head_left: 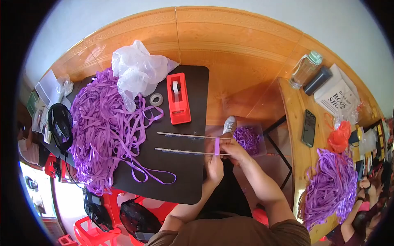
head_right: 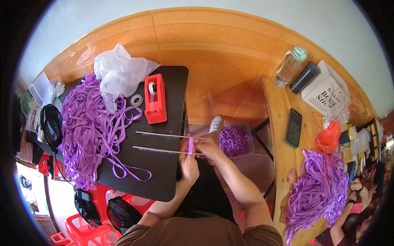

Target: Tying and organizing purple ribbons around a metal frame to create decorations.

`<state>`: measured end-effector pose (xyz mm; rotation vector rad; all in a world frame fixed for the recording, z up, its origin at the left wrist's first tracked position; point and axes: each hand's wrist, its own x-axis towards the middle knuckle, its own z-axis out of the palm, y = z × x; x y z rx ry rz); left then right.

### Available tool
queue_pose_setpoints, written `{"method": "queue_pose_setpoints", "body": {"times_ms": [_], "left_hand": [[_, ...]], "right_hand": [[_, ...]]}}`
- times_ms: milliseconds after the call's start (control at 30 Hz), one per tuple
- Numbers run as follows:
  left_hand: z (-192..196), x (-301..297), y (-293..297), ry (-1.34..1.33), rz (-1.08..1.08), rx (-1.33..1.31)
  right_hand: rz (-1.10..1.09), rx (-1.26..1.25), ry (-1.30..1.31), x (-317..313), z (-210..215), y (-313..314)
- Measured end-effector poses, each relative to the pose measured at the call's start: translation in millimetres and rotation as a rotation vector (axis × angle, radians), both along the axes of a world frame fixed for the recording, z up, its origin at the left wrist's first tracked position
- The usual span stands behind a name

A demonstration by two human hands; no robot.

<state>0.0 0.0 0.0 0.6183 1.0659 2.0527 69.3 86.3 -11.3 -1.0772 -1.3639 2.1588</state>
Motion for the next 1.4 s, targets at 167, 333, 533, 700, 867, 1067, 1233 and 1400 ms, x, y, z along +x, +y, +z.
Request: {"method": "queue_pose_setpoints", "body": {"times_ms": [167, 333, 533, 700, 867, 1067, 1233, 1400], "left_hand": [[-0.7, 15.0, -10.6, -0.060, 0.045, -0.066], [10.1, 23.3, -29.6, -0.066, 0.112, -0.085], [8.1, 27.4, -32.8, -0.231, 0.083, -0.019], [6.5, 33.0, -30.2, -0.170, 0.185, -0.046], [20.6, 34.8, -34.8, -0.172, 0.235, 0.003], [33.9, 31.2, -44.3, -0.025, 0.160, -0.063], [45.2, 27.7, -50.2, -0.041, 0.093, -0.059], [49.7, 20.6, -52.9, 0.008, 0.016, -0.106]], "right_hand": [[-0.031, 0.043, 0.004, 19.2, 8.5, -28.7], [-0.246, 0.208, 0.084, 32.9, 29.9, -61.5], [-0.309, 0.353, 0.224, 41.3, 35.3, -76.2], [-0.302, 0.363, 0.216, 50.1, 35.5, -82.3], [-0.323, 0.337, 0.182, 59.4, 34.0, -87.2], [-0.351, 0.320, 0.170, 69.8, 40.0, -88.0], [-0.345, 0.302, 0.180, 73.4, 53.8, -76.0], [-0.255, 0.534, 0.109, 59.6, 81.8, -48.6]]}}
